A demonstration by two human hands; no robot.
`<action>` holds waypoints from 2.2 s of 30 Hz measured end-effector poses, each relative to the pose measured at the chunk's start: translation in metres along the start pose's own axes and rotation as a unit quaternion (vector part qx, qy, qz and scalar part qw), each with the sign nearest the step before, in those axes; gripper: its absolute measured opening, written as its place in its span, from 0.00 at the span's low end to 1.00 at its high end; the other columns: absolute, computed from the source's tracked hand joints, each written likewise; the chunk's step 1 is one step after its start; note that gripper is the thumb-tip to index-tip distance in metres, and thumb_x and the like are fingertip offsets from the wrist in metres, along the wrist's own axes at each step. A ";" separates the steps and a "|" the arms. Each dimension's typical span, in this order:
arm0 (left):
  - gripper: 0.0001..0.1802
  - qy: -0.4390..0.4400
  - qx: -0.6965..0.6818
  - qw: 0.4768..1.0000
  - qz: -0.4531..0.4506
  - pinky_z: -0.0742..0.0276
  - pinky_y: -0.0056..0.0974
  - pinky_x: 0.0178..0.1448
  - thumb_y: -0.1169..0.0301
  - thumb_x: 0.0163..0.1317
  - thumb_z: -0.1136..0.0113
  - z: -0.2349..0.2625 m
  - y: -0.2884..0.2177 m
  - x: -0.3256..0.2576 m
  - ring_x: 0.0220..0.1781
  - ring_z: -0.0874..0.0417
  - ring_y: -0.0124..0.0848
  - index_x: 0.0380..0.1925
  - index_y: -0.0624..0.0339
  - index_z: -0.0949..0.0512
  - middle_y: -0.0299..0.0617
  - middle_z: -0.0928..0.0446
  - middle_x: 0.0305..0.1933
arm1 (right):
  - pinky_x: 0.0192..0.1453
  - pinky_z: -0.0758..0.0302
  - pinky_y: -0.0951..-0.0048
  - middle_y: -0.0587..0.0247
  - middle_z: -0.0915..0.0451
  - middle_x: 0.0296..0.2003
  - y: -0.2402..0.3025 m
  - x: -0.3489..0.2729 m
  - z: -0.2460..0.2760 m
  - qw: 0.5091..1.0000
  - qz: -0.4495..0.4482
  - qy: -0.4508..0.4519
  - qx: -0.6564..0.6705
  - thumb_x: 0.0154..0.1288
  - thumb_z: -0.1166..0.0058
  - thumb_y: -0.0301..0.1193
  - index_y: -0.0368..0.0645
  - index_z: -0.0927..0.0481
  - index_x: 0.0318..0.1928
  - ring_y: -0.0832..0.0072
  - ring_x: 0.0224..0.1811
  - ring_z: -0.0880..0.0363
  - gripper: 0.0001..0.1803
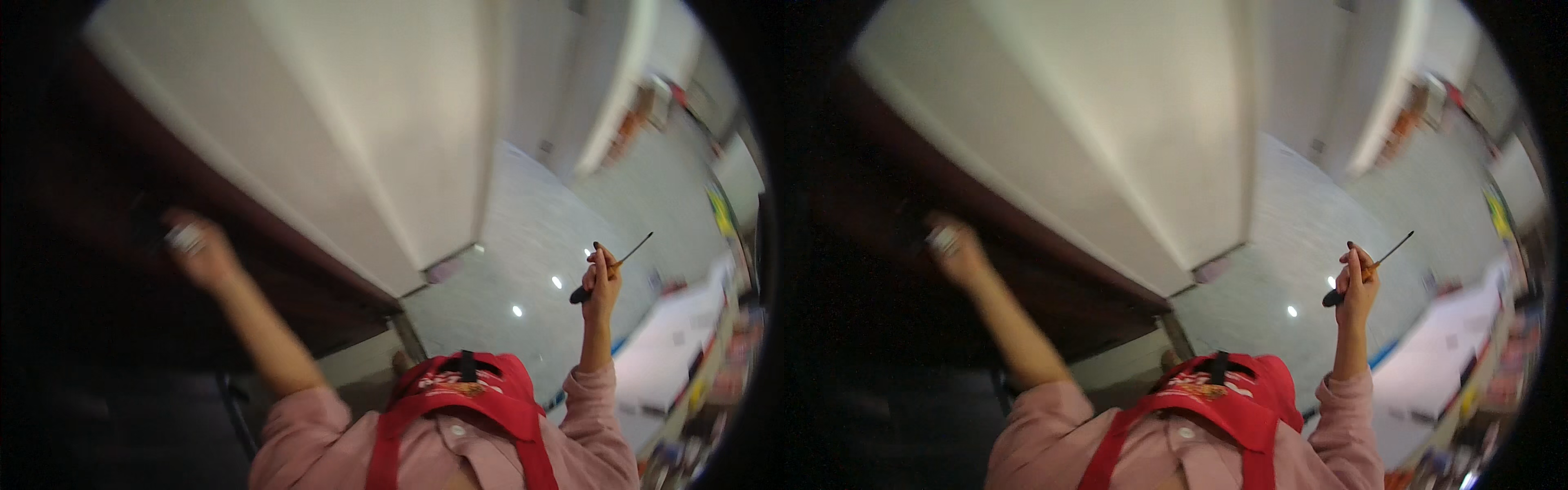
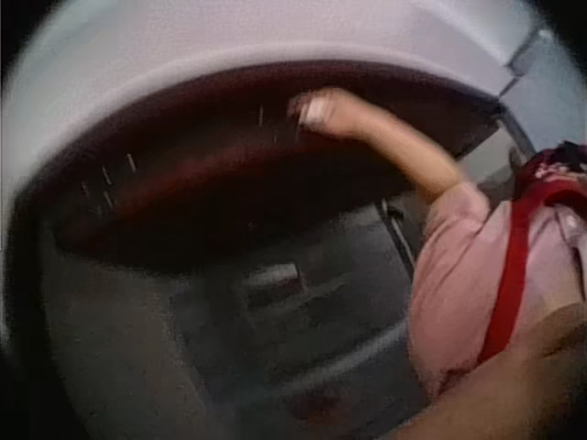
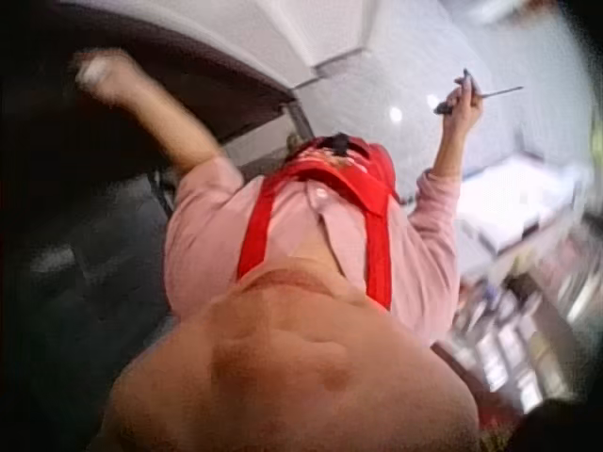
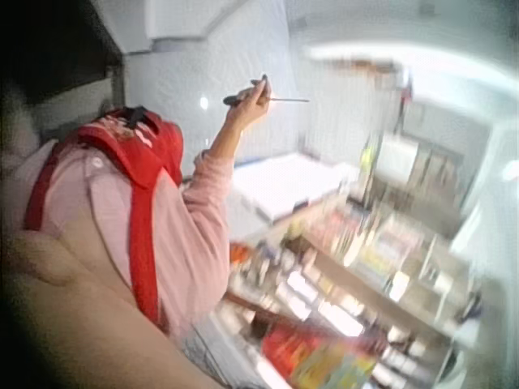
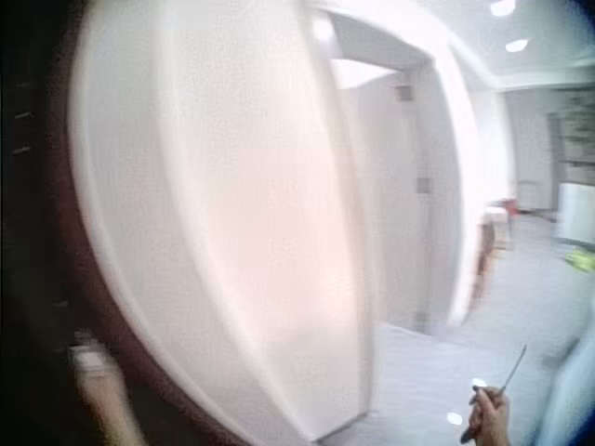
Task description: The person uses a screwdriver to tighten screws on a door hinge while holding a tissue in the other hand. They repeatedly wipe the hinge area and continue adjusting the screws throughout the clip.
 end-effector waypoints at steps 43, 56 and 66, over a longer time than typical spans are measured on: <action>0.25 -0.029 -0.188 0.978 0.089 0.28 0.37 0.63 0.72 0.66 0.45 0.008 -0.005 -0.024 0.62 0.26 0.31 0.63 0.53 0.35 0.34 0.33 0.67 | 0.26 0.32 0.73 0.56 0.23 0.26 0.059 -0.144 -0.513 0.611 0.417 0.666 -0.096 0.52 0.38 0.22 0.34 0.21 0.48 0.68 0.23 0.24 0.20; 0.23 -0.023 -0.153 0.985 0.079 0.25 0.35 0.62 0.70 0.67 0.46 0.010 -0.001 -0.028 0.58 0.24 0.31 0.62 0.54 0.34 0.32 0.34 0.67 | 0.36 0.22 0.78 0.57 0.19 0.30 0.088 -0.130 -0.519 0.661 0.172 0.709 -0.179 0.57 0.34 0.29 0.32 0.20 0.39 0.77 0.32 0.18 0.14; 0.20 -0.004 -0.165 0.984 0.071 0.30 0.40 0.67 0.67 0.68 0.47 0.012 0.004 -0.029 0.60 0.26 0.36 0.59 0.56 0.31 0.36 0.30 0.64 | 0.21 0.27 0.73 0.58 0.21 0.25 0.088 -0.132 -0.511 0.421 0.764 0.473 -0.122 0.52 0.31 0.31 0.32 0.19 0.40 0.73 0.19 0.23 0.18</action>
Point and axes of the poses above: each hand's wrist, its own x-axis towards the middle knuckle, its own z-axis out of the back of the hand, y = z × x, the point moved 2 cm from there along x, towards the middle knuckle
